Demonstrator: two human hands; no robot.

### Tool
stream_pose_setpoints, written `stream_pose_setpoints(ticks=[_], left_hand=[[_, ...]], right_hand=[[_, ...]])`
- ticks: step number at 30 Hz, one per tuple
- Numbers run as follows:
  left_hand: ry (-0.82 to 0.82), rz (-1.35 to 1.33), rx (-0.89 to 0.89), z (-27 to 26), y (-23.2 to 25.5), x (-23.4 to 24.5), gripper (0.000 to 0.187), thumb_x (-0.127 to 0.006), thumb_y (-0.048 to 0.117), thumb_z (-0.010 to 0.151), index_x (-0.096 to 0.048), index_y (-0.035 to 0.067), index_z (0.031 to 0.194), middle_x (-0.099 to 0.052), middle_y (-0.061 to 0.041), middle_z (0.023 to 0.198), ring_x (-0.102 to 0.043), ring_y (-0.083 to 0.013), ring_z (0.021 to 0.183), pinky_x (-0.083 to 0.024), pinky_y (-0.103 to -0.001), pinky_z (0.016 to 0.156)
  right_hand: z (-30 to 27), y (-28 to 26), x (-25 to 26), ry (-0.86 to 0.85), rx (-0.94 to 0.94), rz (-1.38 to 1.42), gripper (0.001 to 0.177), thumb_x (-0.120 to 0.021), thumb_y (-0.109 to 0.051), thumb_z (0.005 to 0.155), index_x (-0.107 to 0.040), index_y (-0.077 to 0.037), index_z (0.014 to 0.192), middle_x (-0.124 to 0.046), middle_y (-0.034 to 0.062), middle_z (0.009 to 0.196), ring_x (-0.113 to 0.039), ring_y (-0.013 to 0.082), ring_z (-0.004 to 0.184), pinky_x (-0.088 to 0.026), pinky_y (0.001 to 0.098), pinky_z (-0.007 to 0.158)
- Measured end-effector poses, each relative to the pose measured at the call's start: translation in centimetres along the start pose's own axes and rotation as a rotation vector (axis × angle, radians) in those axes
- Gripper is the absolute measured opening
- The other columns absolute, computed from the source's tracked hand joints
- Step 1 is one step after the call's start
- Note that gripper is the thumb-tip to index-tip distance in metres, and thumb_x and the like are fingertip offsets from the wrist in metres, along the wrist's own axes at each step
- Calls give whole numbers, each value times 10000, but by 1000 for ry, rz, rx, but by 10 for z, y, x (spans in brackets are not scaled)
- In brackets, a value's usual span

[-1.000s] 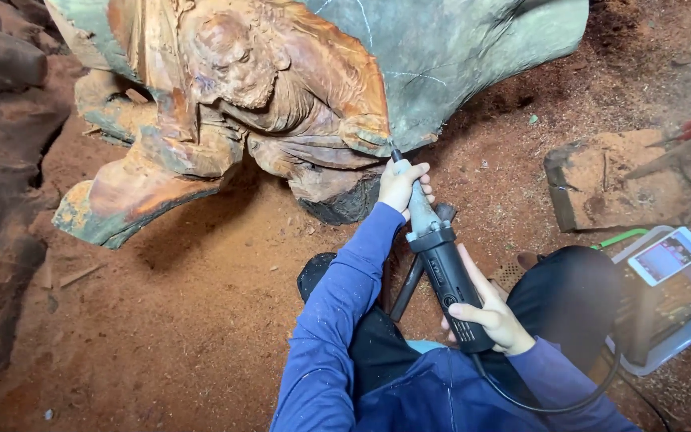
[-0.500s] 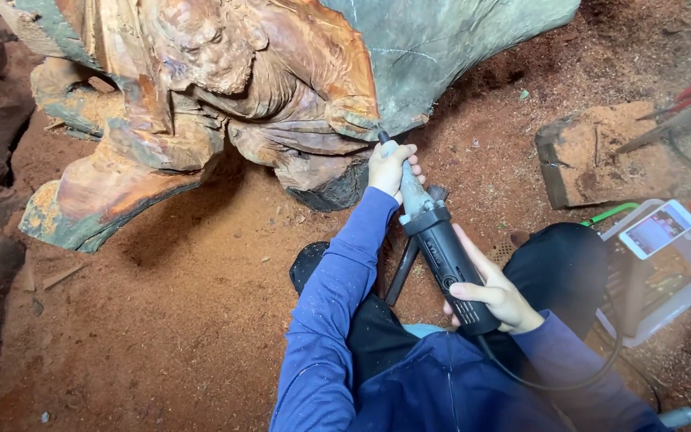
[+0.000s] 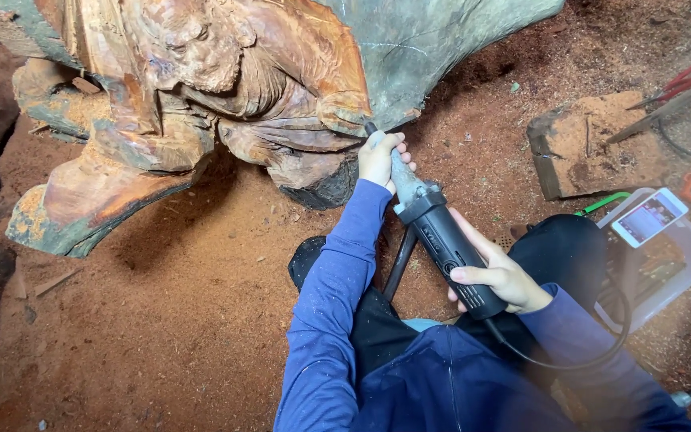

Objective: Using a power rotary tool to carve and detail a large wooden statue.

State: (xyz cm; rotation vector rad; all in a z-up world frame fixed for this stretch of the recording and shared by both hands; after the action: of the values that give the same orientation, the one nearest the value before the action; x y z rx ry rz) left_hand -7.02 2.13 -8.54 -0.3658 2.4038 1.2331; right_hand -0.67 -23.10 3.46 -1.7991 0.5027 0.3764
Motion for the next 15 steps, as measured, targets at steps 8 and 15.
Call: stream_pose_setpoints(ticks=[8,15], left_hand=[[29,-3,-23,-5,11,0,173,-758,13,743,-590,51,759,-645,-155,620,-636,-229,438,-589,-434,368],[34,-69,-13,-2,13,-1,150,-766,6,733,-619,33,751,-631,-141,608,-634,-226,436,-580,-436,373]], right_hand=[[4,-6,6,1,-5,-37,960,-728,45,723,-368,-226,1570,-658,296,839,-782,424,549,-677,504,349],[10,-13,9,0,-44,-93,975,-744,42,713,-375,-245,1569,-662,290,852,-782,412,562,-678,491,365]])
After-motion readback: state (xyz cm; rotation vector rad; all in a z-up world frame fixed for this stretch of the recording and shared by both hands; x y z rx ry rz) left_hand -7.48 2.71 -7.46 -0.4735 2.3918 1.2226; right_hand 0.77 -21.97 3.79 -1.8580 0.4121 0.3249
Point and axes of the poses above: each hand's wrist, its own z-axis towards the middle knuckle, its own x-axis out of the back of the hand, y = z × x, the point moved 7 cm from there along z, towards the middle knuckle
